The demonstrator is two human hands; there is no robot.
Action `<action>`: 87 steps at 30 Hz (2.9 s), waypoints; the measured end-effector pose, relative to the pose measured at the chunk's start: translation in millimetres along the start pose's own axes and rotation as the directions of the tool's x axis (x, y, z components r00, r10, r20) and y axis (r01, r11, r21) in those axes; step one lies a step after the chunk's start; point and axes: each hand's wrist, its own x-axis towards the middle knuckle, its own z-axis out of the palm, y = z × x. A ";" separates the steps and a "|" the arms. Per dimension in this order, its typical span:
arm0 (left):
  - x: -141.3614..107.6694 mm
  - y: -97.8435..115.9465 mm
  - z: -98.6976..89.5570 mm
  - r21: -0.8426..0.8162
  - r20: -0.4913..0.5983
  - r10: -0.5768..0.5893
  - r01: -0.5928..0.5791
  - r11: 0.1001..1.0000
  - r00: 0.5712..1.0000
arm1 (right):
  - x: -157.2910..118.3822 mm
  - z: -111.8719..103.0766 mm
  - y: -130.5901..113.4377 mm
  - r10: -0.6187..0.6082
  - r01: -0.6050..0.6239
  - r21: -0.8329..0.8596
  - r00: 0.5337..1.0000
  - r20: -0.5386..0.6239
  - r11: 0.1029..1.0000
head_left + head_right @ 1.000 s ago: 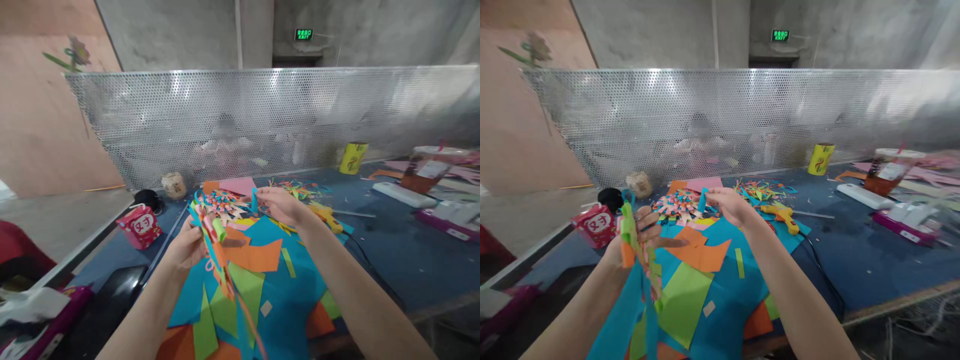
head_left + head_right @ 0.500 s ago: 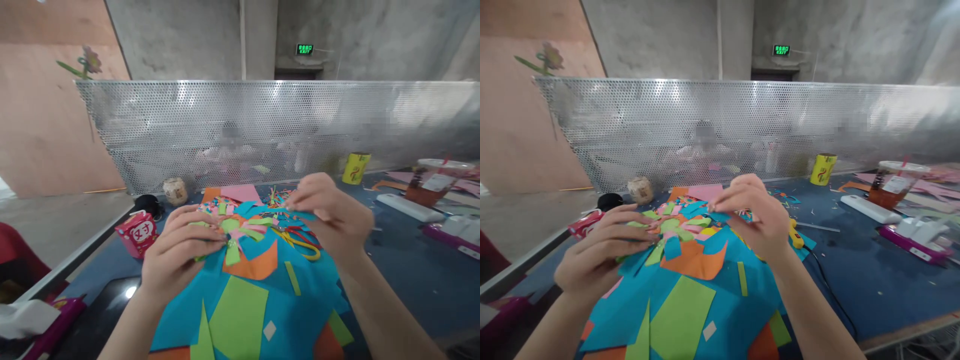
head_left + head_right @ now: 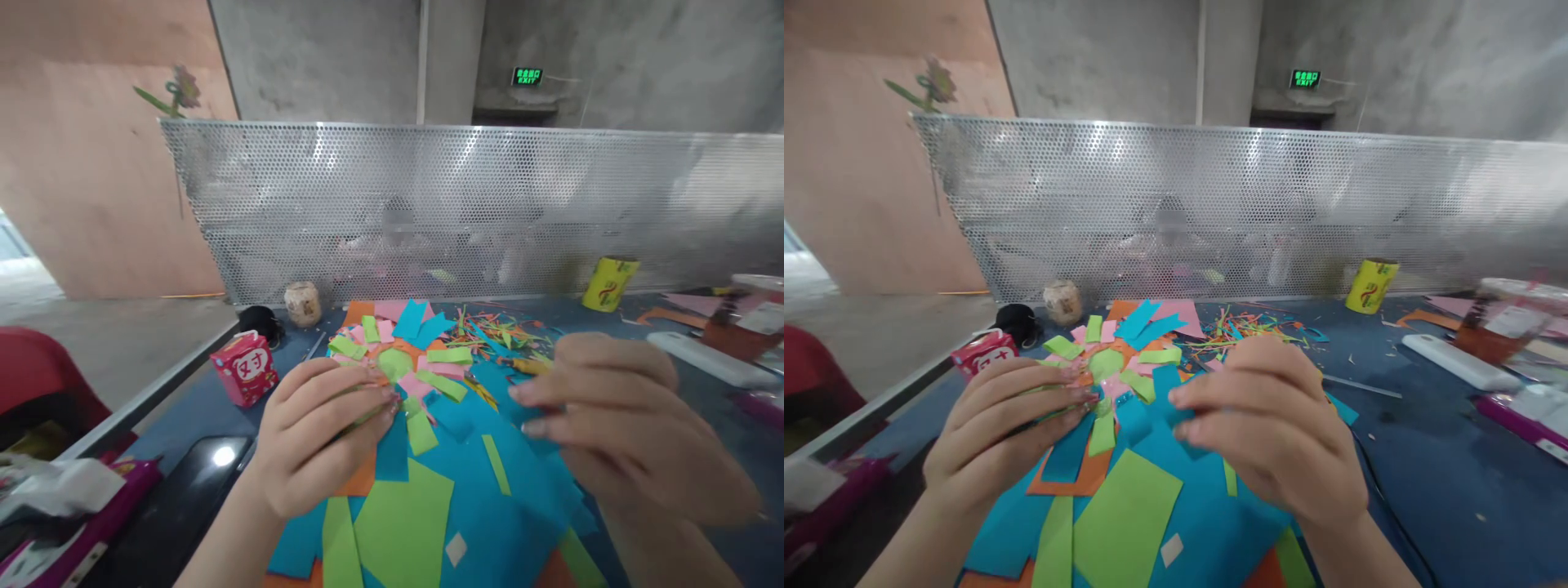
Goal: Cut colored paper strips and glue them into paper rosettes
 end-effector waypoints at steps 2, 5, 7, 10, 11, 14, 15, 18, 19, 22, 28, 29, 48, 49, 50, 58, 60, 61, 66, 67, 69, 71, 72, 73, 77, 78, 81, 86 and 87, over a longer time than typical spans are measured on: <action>-1.6 -0.5 3.0 0.000 -0.039 0.000 0.000 1.000 0.999 | 4.2 9.3 9.1 0.031 -0.021 0.108 0.995 -0.096 0.994; -3.6 -0.7 4.7 0.017 -0.043 0.002 -0.001 1.000 0.999 | 7.9 19.8 16.5 0.122 -0.074 0.258 0.977 -0.177 0.963; -3.3 -0.1 4.5 0.011 -0.037 -0.014 0.015 1.000 0.999 | 8.1 22.4 15.4 0.173 -0.104 0.326 0.966 -0.192 0.940; -1.1 2.4 7.0 -0.048 -0.020 -0.085 0.084 0.995 0.996 | 6.7 22.4 8.8 0.289 -0.201 0.378 0.938 -0.192 0.904; -0.7 3.5 9.4 -0.110 -0.020 -0.131 0.128 0.986 0.991 | 6.3 22.2 6.6 0.330 -0.248 0.370 0.927 -0.177 0.895; -2.4 6.9 20.9 -0.367 -0.028 -0.354 0.320 0.873 0.935 | 5.5 22.1 4.2 0.504 -0.451 0.279 0.850 -0.156 0.848; -3.6 7.9 25.0 -0.417 -0.033 -0.438 0.386 0.823 0.898 | 5.5 22.1 4.8 0.561 -0.519 0.239 0.812 -0.162 0.821; -6.0 9.8 34.3 -0.455 -0.038 -0.634 0.551 0.699 0.773 | 6.4 21.8 8.5 0.638 -0.621 0.147 0.750 -0.172 0.770; -6.0 9.9 35.9 -0.468 -0.032 -0.669 0.580 0.666 0.743 | 7.0 21.4 9.4 0.638 -0.624 0.133 0.753 -0.162 0.770; -4.7 8.8 38.3 -0.544 0.008 -0.721 0.608 0.578 0.693 | 9.4 19.7 8.9 0.622 -0.612 0.115 0.774 -0.119 0.783; -7.3 4.1 40.1 -0.601 0.043 -0.720 0.594 0.535 0.693 | 13.9 16.3 0.6 0.538 -0.536 0.040 0.841 -0.058 0.843; -7.1 3.4 39.6 -0.612 0.035 -0.700 0.569 0.549 0.713 | 14.2 15.6 -0.6 0.521 -0.520 0.031 0.853 -0.035 0.853; -8.0 4.6 21.3 -0.407 -0.104 -0.379 0.308 0.860 0.920 | 2.7 -8.3 4.3 0.127 -0.177 0.232 0.968 0.218 0.957; -8.5 4.7 21.1 -0.405 -0.101 -0.392 0.322 0.856 0.914 | 2.0 -7.6 4.3 0.130 -0.184 0.239 0.966 0.223 0.954; -8.9 4.5 20.9 -0.411 -0.102 -0.400 0.327 0.851 0.911 | 1.3 -6.7 4.3 0.135 -0.191 0.244 0.964 0.228 0.951; -6.1 5.3 19.4 -0.481 -0.011 -0.504 0.438 0.760 0.864 | 2.6 -1.8 2.0 0.169 -0.239 0.308 0.957 0.235 0.921; -2.9 6.9 20.5 -0.500 -0.017 -0.520 0.442 0.744 0.854 | 3.1 -0.9 1.2 0.173 -0.239 0.320 0.960 0.222 0.917; -1.1 7.2 21.4 -0.511 -0.027 -0.528 0.442 0.737 0.849 | 3.2 -0.3 0.6 0.188 -0.249 0.310 0.959 0.212 0.917; 2.1 3.8 26.7 -0.533 -0.101 -0.459 0.341 0.774 0.883 | 2.1 5.1 -3.2 0.324 -0.347 0.273 0.937 0.126 0.897; 1.1 2.9 27.6 -0.527 -0.098 -0.448 0.336 0.781 0.888 | 1.9 6.4 -3.7 0.346 -0.365 0.276 0.931 0.116 0.889; -1.6 2.0 29.0 -0.510 -0.054 -0.470 0.380 0.772 0.881 | 1.6 9.1 -4.2 0.392 -0.404 0.274 0.915 0.098 0.873; -4.2 2.6 30.1 -0.509 -0.032 -0.495 0.412 0.756 0.868 | 1.7 11.4 -4.0 0.446 -0.447 0.274 0.892 0.073 0.851; -5.1 3.3 30.6 -0.517 -0.033 -0.505 0.418 0.747 0.862 | 2.1 12.3 -3.8 0.469 -0.468 0.275 0.881 0.064 0.840; -5.7 4.0 31.1 -0.530 -0.044 -0.511 0.413 0.740 0.858 | 2.6 13.0 -3.6 0.490 -0.487 0.276 0.869 0.063 0.828; -4.8 6.4 32.4 -0.565 -0.058 -0.524 0.404 0.719 0.850 | 5.6 14.3 -3.2 0.538 -0.539 0.279 0.838 0.089 0.795; -4.2 6.8 32.6 -0.567 -0.057 -0.530 0.410 0.715 0.846 | 6.0 14.4 -3.1 0.547 -0.549 0.277 0.832 0.093 0.789; -3.6 7.8 33.1 -0.551 -0.043 -0.570 0.456 0.699 0.821 | 6.0 14.8 -2.6 0.567 -0.569 0.274 0.818 0.093 0.775; -6.6 11.6 34.3 -0.491 -0.012 -0.685 0.593 0.638 0.728 | 4.9 16.5 0.9 0.607 -0.621 0.292 0.781 0.149 0.727; -6.9 12.5 34.7 -0.496 0.004 -0.714 0.622 0.606 0.700 | 4.9 17.0 2.0 0.607 -0.628 0.276 0.777 0.166 0.728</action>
